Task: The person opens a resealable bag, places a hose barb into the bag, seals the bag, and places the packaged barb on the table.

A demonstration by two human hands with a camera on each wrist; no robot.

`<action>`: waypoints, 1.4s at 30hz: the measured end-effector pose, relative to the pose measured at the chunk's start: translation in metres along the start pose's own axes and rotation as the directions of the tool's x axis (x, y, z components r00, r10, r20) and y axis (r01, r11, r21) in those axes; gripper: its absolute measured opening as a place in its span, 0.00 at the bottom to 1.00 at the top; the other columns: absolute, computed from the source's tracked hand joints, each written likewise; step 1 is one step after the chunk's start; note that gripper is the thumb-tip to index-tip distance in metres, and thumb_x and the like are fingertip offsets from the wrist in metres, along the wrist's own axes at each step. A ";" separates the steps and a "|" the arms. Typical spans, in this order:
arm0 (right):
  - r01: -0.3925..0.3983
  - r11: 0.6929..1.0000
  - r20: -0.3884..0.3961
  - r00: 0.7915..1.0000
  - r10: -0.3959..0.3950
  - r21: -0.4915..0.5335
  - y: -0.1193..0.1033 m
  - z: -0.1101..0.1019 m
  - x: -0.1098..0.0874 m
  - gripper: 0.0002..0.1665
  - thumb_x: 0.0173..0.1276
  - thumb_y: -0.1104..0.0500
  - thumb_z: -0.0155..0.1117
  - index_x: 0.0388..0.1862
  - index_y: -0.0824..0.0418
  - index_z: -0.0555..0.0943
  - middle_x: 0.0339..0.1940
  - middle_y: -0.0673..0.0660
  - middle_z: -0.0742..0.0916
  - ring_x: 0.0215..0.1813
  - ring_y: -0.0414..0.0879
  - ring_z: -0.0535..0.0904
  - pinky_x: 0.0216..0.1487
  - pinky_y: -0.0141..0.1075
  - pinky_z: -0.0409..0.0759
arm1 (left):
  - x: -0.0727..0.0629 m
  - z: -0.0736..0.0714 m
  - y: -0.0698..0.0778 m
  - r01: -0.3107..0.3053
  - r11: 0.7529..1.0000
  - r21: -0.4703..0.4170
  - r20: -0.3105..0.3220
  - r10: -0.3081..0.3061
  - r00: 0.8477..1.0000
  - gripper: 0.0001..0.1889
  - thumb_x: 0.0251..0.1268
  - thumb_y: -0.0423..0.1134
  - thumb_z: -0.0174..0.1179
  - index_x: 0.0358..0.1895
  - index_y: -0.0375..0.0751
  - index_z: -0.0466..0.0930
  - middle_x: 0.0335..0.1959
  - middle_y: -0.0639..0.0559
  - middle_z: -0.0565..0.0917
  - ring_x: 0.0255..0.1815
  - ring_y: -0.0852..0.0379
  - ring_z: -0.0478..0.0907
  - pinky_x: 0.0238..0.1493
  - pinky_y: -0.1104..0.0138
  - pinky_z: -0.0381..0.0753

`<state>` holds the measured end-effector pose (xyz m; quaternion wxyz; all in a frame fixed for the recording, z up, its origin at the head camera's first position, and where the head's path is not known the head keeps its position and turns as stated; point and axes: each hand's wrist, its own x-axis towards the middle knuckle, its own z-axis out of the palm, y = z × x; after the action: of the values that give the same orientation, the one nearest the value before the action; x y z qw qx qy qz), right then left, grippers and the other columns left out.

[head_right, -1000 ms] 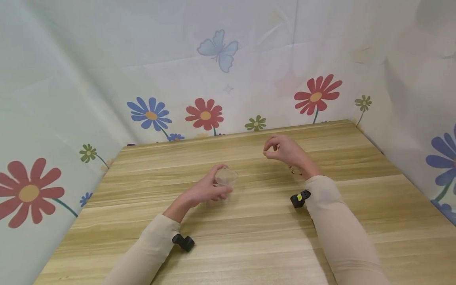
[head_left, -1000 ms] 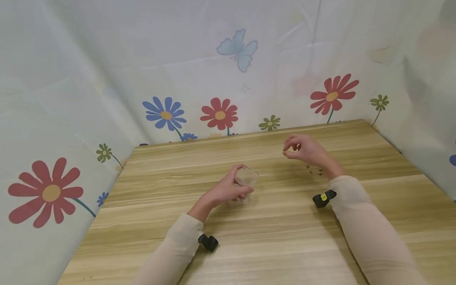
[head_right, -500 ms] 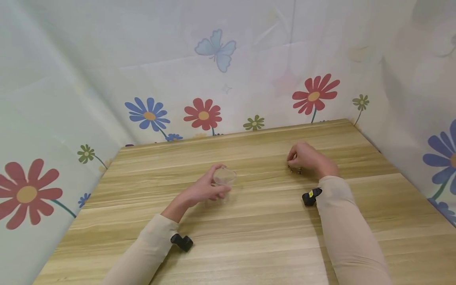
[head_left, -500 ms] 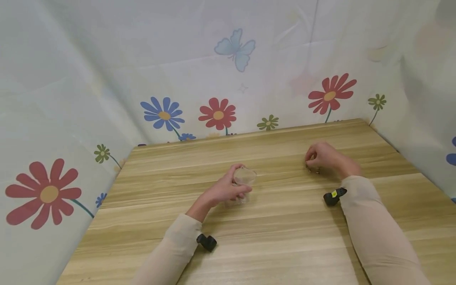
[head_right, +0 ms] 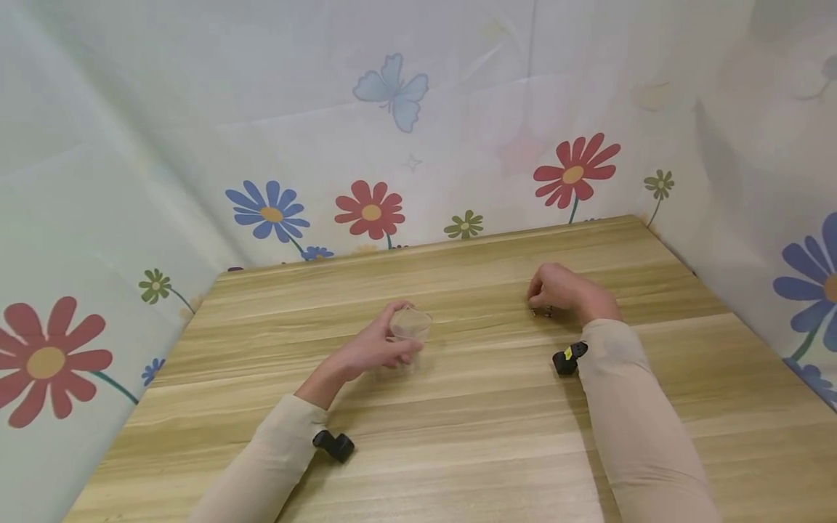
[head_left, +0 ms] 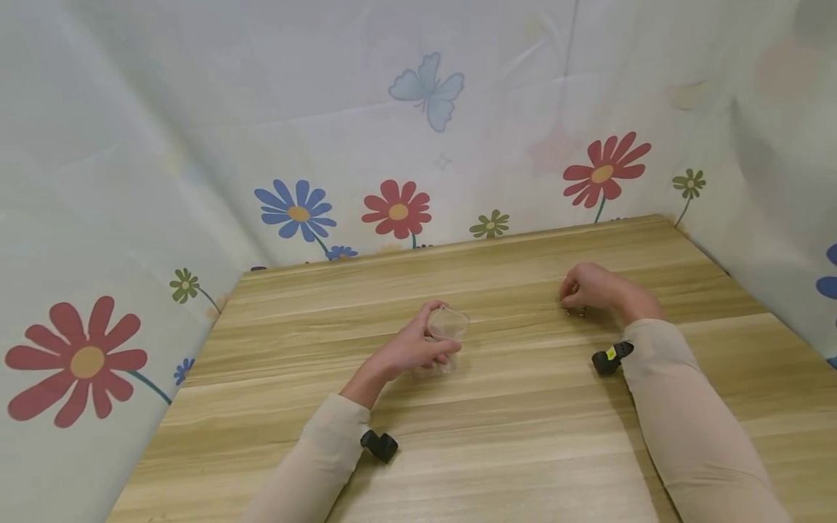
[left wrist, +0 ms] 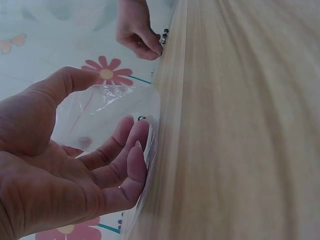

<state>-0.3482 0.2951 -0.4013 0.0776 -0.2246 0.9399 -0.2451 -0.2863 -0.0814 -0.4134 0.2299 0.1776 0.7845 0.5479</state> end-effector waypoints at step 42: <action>0.483 0.870 -0.168 0.870 -0.464 0.095 -0.130 0.036 0.029 0.04 0.67 0.67 0.67 0.33 0.59 0.85 0.36 0.50 0.82 0.36 0.45 0.76 0.36 0.40 0.79 | 0.001 -0.001 -0.003 -0.008 0.999 0.046 -0.024 0.009 1.000 0.43 0.63 0.47 0.70 0.75 0.53 0.51 0.49 0.38 0.76 0.35 0.46 0.82 0.32 0.62 0.77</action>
<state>-0.3150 0.1654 -0.3693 -0.0361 -0.4252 0.8404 -0.3342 -0.2875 -0.0828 -0.4164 0.2139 0.1796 0.7987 0.5330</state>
